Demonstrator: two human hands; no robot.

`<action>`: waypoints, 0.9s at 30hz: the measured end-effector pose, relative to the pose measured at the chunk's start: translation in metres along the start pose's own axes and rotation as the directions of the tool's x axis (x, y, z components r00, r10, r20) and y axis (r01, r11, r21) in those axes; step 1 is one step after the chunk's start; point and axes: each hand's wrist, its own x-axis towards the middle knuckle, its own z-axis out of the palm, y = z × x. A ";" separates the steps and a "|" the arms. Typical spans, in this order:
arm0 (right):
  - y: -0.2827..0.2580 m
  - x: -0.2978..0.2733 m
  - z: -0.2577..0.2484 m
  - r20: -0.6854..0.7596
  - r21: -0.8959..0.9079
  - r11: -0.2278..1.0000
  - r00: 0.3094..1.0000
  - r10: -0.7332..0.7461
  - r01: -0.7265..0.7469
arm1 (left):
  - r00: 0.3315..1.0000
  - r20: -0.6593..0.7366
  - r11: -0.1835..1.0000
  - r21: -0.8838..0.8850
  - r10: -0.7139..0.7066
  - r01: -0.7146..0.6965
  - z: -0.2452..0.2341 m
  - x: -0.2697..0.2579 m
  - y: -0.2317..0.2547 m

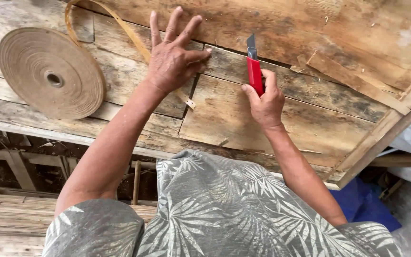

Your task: Applying adhesive to thin veneer strips and fitting them onto a wooden surface in a workshop.

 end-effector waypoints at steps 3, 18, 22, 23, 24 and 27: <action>-0.006 -0.002 -0.005 0.039 0.060 0.998 0.999 0.024 -0.026 | 0.998 0.063 0.999 0.022 -0.030 0.028 -0.008 -0.004 0.008; 0.017 -0.010 0.029 -0.265 0.001 0.980 0.945 -0.193 0.201 | 0.950 -0.161 0.932 0.206 -0.268 0.298 0.024 -0.024 0.075; 0.024 -0.010 0.039 -0.316 -0.002 0.984 0.934 -0.168 0.177 | 0.942 -0.208 0.927 0.217 -0.262 0.306 0.044 -0.025 0.087; 0.027 -0.010 0.042 -0.307 0.004 0.983 0.936 -0.172 0.182 | 0.934 -0.230 0.910 0.252 -0.274 0.329 0.052 -0.028 0.087; 0.029 -0.011 0.047 -0.298 0.009 0.982 0.938 -0.177 0.188 | 0.925 -0.253 0.891 0.286 -0.285 0.353 0.059 -0.032 0.086; 0.031 -0.010 0.048 -0.268 0.034 0.977 0.944 -0.193 0.210 | 0.883 -0.254 0.876 0.188 -0.394 0.445 0.034 -0.027 0.095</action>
